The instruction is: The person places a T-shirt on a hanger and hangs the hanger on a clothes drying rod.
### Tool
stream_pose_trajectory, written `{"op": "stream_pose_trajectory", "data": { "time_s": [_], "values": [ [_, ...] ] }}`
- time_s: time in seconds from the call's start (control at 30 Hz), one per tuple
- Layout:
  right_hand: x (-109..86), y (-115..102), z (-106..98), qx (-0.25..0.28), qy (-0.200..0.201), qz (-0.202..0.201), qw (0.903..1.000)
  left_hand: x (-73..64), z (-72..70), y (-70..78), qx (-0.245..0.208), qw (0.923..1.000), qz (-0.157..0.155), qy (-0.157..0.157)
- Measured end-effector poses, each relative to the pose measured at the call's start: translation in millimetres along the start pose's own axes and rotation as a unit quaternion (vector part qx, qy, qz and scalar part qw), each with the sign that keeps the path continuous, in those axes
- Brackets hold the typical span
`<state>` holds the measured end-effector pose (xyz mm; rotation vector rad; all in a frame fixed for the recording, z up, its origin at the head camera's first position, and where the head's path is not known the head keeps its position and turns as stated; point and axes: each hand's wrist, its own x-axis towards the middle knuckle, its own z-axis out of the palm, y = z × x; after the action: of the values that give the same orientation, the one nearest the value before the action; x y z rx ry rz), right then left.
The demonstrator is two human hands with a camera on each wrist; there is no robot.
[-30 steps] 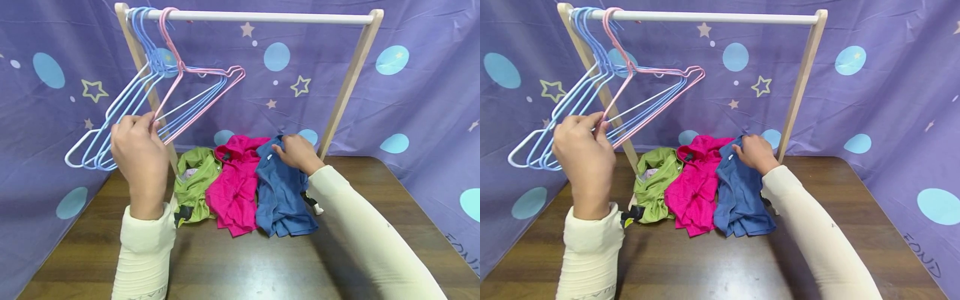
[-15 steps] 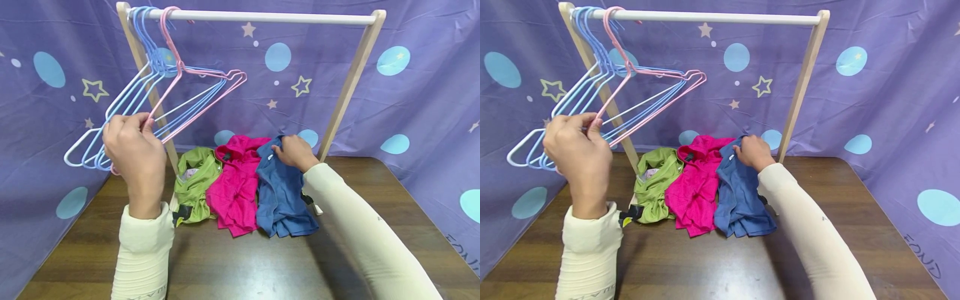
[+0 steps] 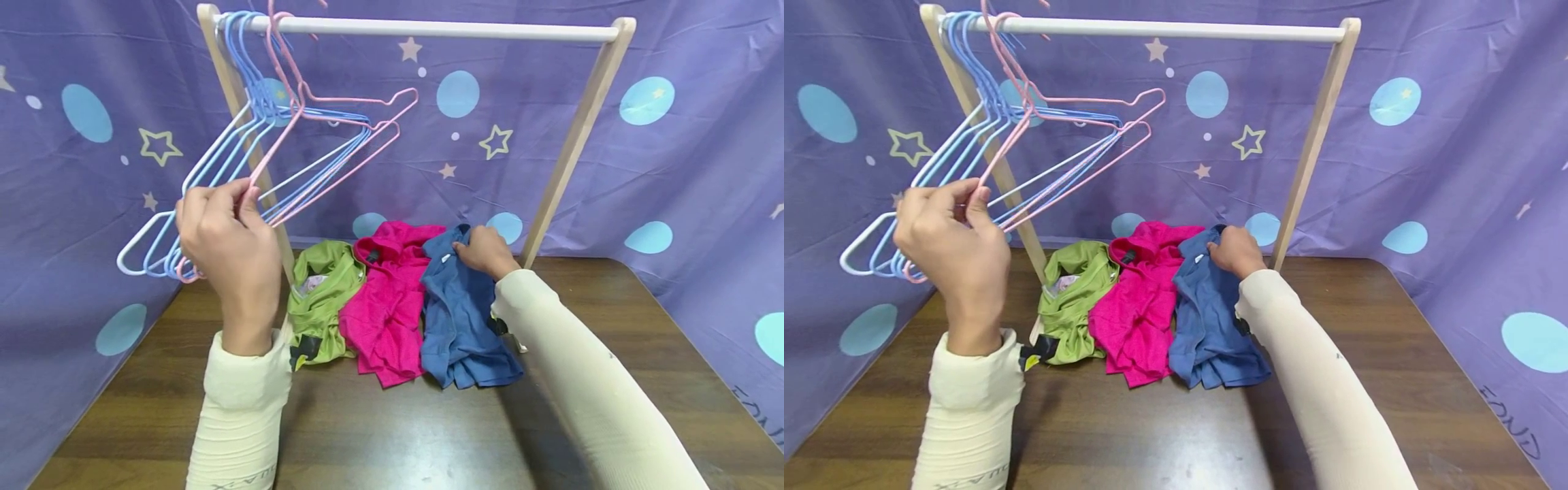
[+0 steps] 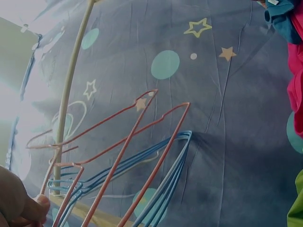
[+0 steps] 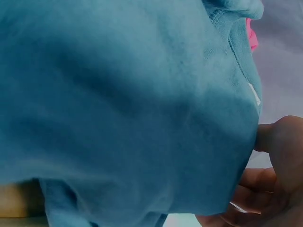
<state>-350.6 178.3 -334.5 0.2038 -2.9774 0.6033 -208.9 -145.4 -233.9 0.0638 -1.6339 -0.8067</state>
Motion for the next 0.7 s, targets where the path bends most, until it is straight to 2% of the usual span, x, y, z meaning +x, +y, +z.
{"op": "stream_pose_trajectory", "data": {
  "time_s": [0.17, 0.27, 0.4, 0.53, 0.7],
  "values": [
    [1.6, 5, 1, 0.018, -0.006, -0.006, 0.9998, -3.1, 1.9, 4.1, -0.022, 0.9995, 0.015, 0.018],
    [2.6, 6, 1, 0.021, -0.005, -0.009, 0.9997, -5.6, 3.3, 5.7, -0.033, 0.999, 0.028, 0.014],
    [2.0, 8, 2, 0.038, 0.014, -0.012, 0.9991, -8.1, 4.6, 7.6, -0.035, 0.9986, 0.038, -0.008],
    [-0.6, 10, 4, 0.072, 0.054, -0.015, 0.9958, -10.0, 5.2, 9.3, -0.032, 0.9979, 0.045, -0.033],
    [-4.4, 11, 5, 0.11, 0.087, 0.02, 0.9899, -13.0, 5.8, 11.3, -0.038, 0.9962, 0.047, -0.063]
  ]
}}
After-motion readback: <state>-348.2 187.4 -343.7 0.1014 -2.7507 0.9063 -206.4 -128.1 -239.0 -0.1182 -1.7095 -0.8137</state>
